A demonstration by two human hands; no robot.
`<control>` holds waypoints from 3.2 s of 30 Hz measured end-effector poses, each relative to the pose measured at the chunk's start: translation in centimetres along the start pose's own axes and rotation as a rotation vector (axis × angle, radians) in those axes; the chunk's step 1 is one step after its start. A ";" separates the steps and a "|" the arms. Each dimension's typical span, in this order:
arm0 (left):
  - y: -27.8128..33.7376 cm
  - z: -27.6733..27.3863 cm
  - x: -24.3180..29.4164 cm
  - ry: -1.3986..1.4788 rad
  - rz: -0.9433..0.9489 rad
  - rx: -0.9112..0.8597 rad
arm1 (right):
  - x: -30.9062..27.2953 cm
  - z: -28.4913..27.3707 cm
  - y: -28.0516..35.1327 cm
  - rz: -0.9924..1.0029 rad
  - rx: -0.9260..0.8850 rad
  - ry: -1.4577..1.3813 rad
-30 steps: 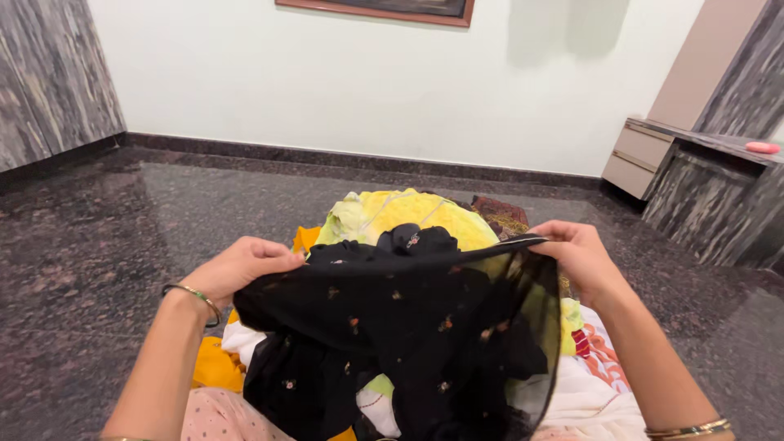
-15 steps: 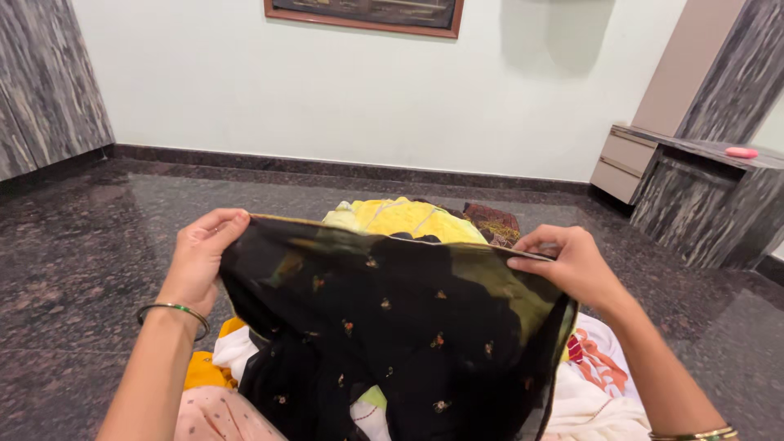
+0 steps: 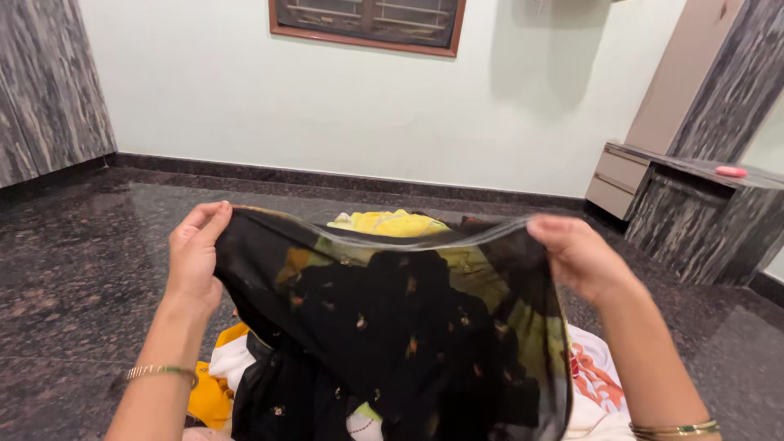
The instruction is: The person sits on the floor and folds a black patterned garment by hand. They repeatedly unfold and refold the item, aligning edges and smoothing the fabric, but do not complete the folding process within the clip.
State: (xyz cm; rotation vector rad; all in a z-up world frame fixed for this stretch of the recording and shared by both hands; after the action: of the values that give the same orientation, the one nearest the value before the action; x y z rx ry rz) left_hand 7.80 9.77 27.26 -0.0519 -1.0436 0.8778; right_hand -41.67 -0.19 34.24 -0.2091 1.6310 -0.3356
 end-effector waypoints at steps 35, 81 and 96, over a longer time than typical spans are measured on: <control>-8.0 -7.8 -0.7 0.034 0.453 0.216 | -1.4 -3.1 -2.4 -0.912 0.649 0.597; -0.5 1.0 -0.9 -0.116 0.281 0.160 | 2.3 -1.2 -0.2 -0.441 0.297 1.113; 10.1 11.7 -5.2 -0.333 -0.090 -0.774 | 1.7 8.1 5.8 0.311 -0.762 -0.362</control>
State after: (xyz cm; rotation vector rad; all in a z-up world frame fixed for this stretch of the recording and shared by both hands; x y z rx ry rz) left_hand -8.41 8.98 25.41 -0.5175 -1.6400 0.3618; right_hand -33.44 3.98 30.11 -0.5464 1.3353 0.5511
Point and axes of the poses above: each hand's wrist, its own y-axis away from the middle knuckle, its own z-axis out of the palm, x = y × z, the point moved 1 cm from there along -y, towards the middle knuckle, and after that the axes turned 6 degrees about x, right-handed, at the moved point
